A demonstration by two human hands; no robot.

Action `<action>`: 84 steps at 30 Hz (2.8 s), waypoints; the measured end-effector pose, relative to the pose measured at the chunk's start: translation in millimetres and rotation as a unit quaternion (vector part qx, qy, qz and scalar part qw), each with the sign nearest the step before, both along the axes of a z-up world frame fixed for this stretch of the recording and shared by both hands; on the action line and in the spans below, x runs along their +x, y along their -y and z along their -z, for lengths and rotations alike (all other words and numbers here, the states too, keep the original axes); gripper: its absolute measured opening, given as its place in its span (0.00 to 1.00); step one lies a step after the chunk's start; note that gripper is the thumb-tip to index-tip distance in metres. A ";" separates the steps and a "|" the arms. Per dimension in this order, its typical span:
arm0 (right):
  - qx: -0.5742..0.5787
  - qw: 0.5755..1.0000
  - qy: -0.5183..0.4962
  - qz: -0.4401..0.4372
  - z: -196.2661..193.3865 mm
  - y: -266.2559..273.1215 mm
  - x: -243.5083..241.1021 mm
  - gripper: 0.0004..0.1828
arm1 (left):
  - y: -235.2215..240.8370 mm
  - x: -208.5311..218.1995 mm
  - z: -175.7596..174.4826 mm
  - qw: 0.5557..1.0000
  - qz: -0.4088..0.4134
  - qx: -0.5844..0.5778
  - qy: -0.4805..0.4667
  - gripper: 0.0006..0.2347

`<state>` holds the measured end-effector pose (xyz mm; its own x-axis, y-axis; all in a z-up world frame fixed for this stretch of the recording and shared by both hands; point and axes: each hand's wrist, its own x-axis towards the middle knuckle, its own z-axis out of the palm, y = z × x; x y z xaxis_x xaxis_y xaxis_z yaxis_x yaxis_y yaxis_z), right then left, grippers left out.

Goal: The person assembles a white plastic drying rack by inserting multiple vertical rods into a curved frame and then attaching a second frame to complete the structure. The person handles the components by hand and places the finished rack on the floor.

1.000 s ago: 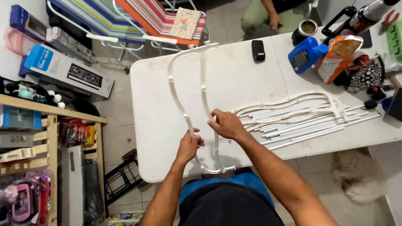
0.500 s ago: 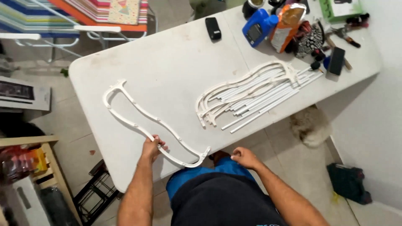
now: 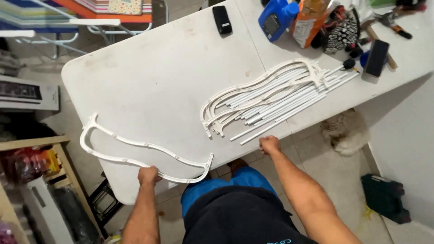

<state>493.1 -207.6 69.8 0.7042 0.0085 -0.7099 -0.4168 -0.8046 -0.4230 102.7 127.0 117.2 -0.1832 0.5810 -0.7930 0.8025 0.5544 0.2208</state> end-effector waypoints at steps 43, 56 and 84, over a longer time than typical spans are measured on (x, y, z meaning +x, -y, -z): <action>0.194 0.866 0.393 -0.239 -355.3 -134.7 -117.6 0.22 | -91.2 7.6 52.4 0.915 0.334 0.168 0.152 0.33; 0.215 0.895 0.245 -0.305 -312.6 -236.6 -140.5 0.18 | -108.8 -2.6 34.5 0.876 0.401 0.179 0.200 0.29; 0.213 0.888 0.152 -0.379 -327.7 -342.7 -57.0 0.13 | -123.8 1.7 7.4 0.873 0.441 0.091 0.187 0.31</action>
<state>436.2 135.1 397.5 0.5396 0.7840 -0.3068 0.3619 -0.5450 -0.7563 104.4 250.8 109.8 0.6511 0.4872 -0.5820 0.7526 -0.3146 0.5785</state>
